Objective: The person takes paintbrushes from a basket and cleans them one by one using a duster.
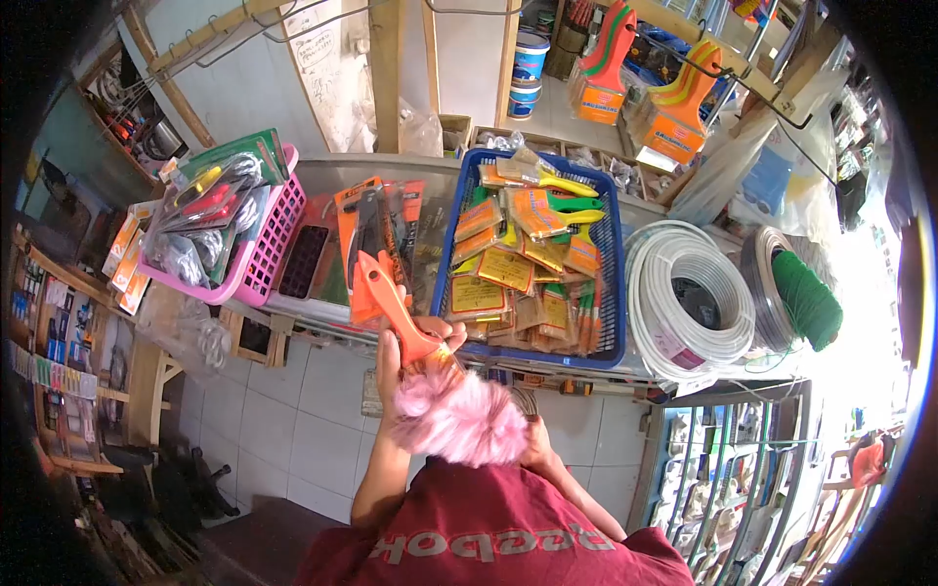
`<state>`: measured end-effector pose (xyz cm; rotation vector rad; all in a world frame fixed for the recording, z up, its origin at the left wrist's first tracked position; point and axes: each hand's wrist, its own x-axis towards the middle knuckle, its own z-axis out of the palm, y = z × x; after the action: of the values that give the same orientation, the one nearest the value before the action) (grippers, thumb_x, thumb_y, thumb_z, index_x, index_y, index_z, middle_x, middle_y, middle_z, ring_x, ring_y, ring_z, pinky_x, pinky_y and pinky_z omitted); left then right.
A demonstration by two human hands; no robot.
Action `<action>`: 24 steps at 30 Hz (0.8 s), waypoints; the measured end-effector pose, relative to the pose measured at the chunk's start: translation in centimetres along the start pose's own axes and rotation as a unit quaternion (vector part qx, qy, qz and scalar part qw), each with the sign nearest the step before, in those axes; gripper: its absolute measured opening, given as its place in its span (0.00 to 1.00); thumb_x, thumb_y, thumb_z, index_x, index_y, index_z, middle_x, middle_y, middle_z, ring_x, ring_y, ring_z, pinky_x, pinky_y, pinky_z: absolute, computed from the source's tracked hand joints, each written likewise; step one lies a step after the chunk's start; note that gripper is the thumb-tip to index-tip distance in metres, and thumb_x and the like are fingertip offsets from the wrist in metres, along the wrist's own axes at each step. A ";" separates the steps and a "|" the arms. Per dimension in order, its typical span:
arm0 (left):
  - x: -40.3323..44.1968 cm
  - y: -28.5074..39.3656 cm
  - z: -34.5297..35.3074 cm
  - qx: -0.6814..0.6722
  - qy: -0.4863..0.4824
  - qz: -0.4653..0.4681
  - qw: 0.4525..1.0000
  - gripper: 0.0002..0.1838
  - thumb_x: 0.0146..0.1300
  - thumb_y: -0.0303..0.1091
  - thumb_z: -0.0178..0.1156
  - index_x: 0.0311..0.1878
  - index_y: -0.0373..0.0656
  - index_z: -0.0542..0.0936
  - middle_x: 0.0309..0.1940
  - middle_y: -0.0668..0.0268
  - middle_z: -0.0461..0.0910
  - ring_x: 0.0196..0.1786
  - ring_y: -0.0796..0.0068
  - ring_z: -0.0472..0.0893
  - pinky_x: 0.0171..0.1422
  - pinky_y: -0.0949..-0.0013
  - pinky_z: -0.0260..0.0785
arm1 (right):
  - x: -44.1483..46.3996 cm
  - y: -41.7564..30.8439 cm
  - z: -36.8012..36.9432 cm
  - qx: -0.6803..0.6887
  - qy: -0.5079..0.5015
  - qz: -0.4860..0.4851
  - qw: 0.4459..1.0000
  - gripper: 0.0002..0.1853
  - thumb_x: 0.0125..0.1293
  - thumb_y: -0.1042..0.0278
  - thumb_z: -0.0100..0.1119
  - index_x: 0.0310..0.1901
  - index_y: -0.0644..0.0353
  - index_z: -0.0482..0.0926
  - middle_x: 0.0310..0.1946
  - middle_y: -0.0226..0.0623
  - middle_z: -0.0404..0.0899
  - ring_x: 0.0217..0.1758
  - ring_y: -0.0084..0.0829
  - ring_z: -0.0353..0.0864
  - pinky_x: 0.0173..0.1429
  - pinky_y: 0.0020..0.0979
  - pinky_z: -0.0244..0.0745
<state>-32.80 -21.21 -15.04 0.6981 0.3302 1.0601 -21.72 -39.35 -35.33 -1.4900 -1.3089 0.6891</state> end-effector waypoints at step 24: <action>6.7 -0.8 -0.6 -0.054 -0.055 -0.031 0.997 0.27 0.72 0.49 0.36 0.71 0.54 0.51 0.42 0.61 0.76 0.49 0.65 0.77 0.61 0.57 0.68 | 4.3 1.6 -1.4 0.013 -0.035 -0.005 0.999 0.12 0.51 0.66 0.60 0.37 0.60 0.80 0.32 0.43 0.82 0.36 0.46 0.81 0.42 0.39 0.74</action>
<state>-29.46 -15.34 -15.50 0.6416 0.1973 0.9693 -18.78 -35.56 -35.55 -1.4484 -1.3545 0.7554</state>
